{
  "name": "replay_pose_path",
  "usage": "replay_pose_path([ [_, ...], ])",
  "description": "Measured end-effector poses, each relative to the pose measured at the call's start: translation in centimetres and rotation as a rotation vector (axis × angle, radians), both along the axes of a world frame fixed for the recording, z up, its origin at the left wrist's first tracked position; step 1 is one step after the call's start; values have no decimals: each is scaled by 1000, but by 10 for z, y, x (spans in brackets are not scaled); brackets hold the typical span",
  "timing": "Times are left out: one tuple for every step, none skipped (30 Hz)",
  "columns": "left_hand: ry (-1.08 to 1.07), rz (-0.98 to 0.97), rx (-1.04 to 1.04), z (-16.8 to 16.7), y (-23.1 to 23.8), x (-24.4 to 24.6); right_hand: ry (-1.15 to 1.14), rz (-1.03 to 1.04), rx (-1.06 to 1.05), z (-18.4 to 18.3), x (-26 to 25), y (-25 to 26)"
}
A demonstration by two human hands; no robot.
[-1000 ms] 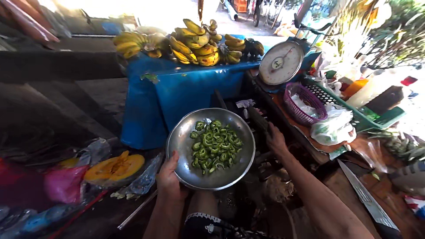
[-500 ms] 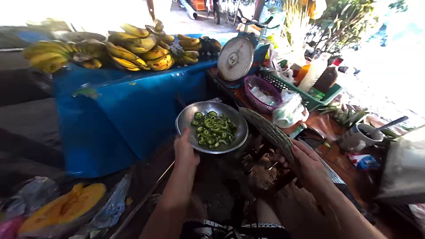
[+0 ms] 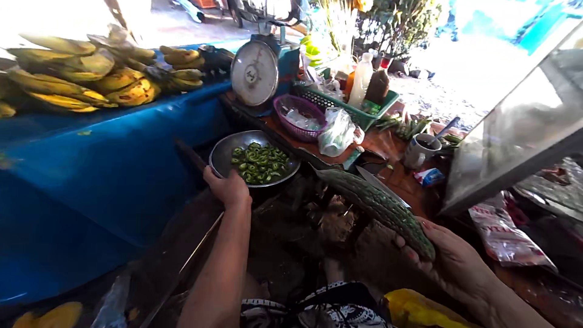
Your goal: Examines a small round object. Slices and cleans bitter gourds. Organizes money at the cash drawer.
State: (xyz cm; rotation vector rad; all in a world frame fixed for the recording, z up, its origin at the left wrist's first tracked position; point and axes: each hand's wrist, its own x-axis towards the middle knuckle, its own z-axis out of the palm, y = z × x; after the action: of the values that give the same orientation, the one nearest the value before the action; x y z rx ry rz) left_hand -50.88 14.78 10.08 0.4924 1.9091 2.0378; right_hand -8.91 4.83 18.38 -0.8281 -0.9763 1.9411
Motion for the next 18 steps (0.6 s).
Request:
replay_pose_path([
  [65,4,-40,0,-1,2,4,1,4,0,5,-4],
  [126,7,-76,-1,-3,4,10,3,12,0,10,-7],
  [179,10,-108,-2,-3,5,15,0,32,-1,15,-10],
  [236,19,-156,-3,-4,5,21,-10,64,-2,20,-13],
  [292,22,-211,-2,-5,6,18,-20,112,-4,25,-16],
  [341,14,-263,0,-7,8,2,-35,173,-6,28,-19],
  [375,6,-300,2,-9,10,-25,-51,231,-7,31,-22],
  [397,14,-331,3,-11,12,-56,-73,285,-9,33,-25],
  [412,33,-359,3,-11,12,-88,-96,337,-12,35,-28],
  [424,49,-383,2,-12,12,-116,-109,398,-15,35,-31],
  [442,62,-392,0,-13,13,-157,-123,477,-19,35,-33],
  [457,61,-385,0,-17,16,-227,-138,583,-22,34,-35],
  [471,42,-349,2,-25,24,-316,-159,706,-24,32,-38],
  [485,-6,-278,6,-37,38,-407,-185,835,-25,29,-39],
  [509,-94,-169,10,-52,56,-480,-215,959,-27,25,-38],
  [516,-208,-63,13,-67,75,-541,-247,1075,-31,22,-37],
  [458,-349,35,15,-81,97,-589,-273,1175,-35,17,-35],
  [325,-507,129,18,-94,120,-629,-289,1260,-41,13,-34],
])
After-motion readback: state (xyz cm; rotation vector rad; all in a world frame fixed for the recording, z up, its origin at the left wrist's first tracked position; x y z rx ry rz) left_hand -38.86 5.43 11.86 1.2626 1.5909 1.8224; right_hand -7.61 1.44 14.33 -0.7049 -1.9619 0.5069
